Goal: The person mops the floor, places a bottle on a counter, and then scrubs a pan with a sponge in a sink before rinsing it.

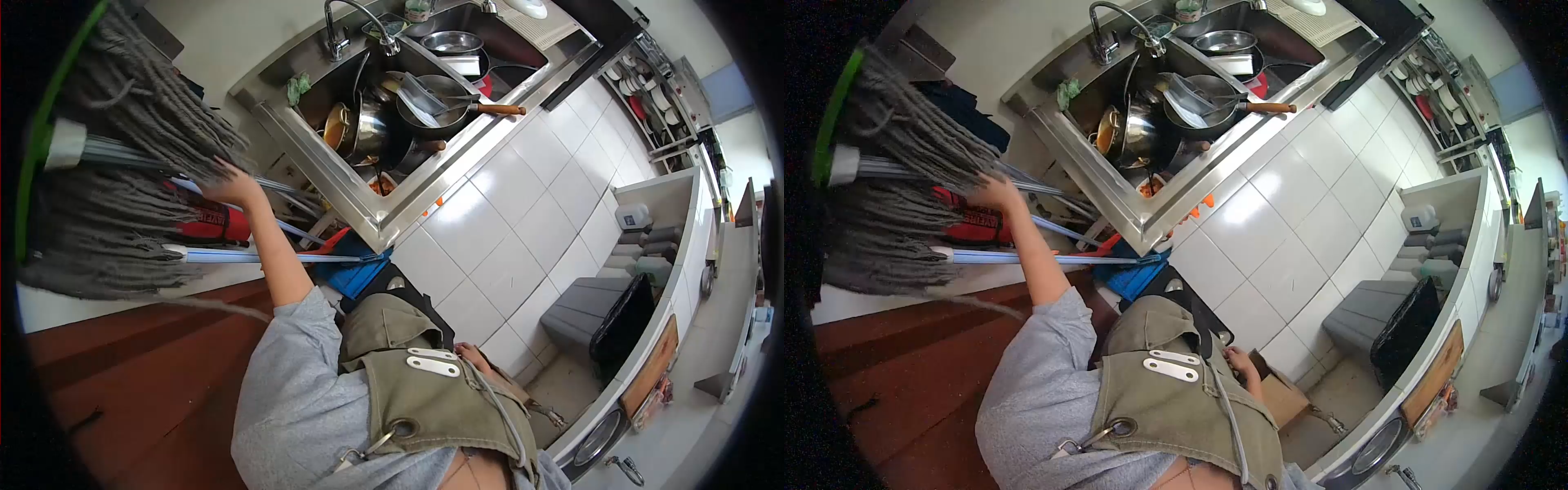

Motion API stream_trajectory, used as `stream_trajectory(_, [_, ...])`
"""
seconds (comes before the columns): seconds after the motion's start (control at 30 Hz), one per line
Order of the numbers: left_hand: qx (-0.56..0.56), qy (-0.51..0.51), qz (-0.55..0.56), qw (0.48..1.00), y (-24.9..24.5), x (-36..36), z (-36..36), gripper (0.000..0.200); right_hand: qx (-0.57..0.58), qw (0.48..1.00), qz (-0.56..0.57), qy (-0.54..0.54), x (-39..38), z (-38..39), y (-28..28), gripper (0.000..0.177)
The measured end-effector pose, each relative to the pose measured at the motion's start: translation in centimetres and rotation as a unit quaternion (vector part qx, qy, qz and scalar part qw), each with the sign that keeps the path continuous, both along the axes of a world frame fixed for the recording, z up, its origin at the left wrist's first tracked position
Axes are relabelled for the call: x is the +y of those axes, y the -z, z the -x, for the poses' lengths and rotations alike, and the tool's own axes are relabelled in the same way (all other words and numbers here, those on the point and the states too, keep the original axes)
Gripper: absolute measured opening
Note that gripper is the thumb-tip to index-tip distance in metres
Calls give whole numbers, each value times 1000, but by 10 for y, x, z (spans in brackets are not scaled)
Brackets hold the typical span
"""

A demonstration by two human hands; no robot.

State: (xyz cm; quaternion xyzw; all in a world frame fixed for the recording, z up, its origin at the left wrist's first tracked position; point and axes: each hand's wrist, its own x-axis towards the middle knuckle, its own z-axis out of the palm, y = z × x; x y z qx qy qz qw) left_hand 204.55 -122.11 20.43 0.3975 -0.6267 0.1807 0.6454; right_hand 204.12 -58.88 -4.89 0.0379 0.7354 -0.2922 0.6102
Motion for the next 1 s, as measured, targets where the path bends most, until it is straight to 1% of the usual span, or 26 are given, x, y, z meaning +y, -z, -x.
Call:
stream_trajectory(0.03, [-241,-225,72,941,19,-3,-8,20,-2,1000,-2,0,2,-3,0,36])
stream_trajectory(0.1, [-217,-81,-82,969,109,-67,-11,20,9,999,22,25,9,-8,5,29])
stream_trajectory(0.13, [-188,-20,-157,969,152,-98,-13,20,9,999,20,25,13,-9,8,29])
stream_trajectory(0.17, [-76,41,-194,977,116,-69,5,21,18,999,40,-5,18,-10,11,30])
stream_trajectory(0.2, [54,112,-210,970,75,-38,24,22,27,997,60,-33,22,-11,13,31])
stream_trajectory(0.23, [182,171,-202,947,32,-5,44,22,28,997,58,-31,22,-12,13,31])
stream_trajectory(0.27, [211,161,-233,936,58,-21,44,22,-9,999,32,32,21,-13,14,31])
stream_trajectory(0.3, [212,165,-236,934,67,-24,47,22,-45,994,6,97,22,-15,15,31])
stream_trajectory(0.37, [193,171,-331,908,77,-23,53,23,-57,993,-5,105,18,-15,4,30])
stream_trajectory(0.4, [148,173,-322,919,81,-23,54,26,-53,992,-13,111,17,-17,-3,31])
stream_trajectory(0.43, [148,176,-321,919,90,-27,56,26,-50,992,-19,117,12,-17,-8,31])
stream_trajectory(0.47, [154,173,-332,914,108,-36,59,27,-38,995,-28,93,12,-19,-4,33])
stream_trajectory(0.53, [156,175,-341,910,149,-58,62,29,-29,995,-30,86,11,-21,-8,34])
stream_trajectory(0.57, [155,167,-388,893,171,-69,62,34,-21,996,-37,75,13,-24,-11,35])
stream_trajectory(0.6, [152,158,-434,874,191,-79,61,40,13,1000,17,11,33,-32,12,34])
stream_trajectory(0.63, [149,166,-434,873,206,-87,62,40,15,1000,18,19,29,-30,4,34])
stream_trajectory(0.67, [152,114,-491,850,220,-95,62,45,-6,997,7,70,27,-29,-5,32])
stream_trajectory(0.7, [153,61,-546,822,227,-98,65,52,-27,992,-4,121,24,-28,-11,31])
stream_trajectory(0.73, [150,68,-548,820,213,-96,69,52,-35,989,-20,144,24,-30,-10,29])
stream_trajectory(0.77, [149,44,-618,770,177,-89,71,55,-34,988,-22,150,24,-29,-10,29])
stream_trajectory(0.8, [147,18,-683,715,157,-86,75,59,-17,989,-38,142,22,-27,-12,28])
stream_trajectory(0.83, [143,21,-684,715,165,-95,74,59,-2,990,-54,133,20,-29,-13,28])
stream_trajectory(0.87, [142,26,-702,698,179,-114,68,58,16,991,-44,123,23,-30,-5,27])
stream_trajectory(0.93, [154,24,-725,671,216,-159,59,56,11,990,-42,133,18,-29,-7,26])
stream_trajectory(0.97, [146,29,-725,672,222,-169,58,56,9,990,-40,139,10,-28,-11,25])
stream_trajectory(1.0, [129,50,-729,670,226,-174,53,52,-22,981,-62,183,-4,-24,-27,24])
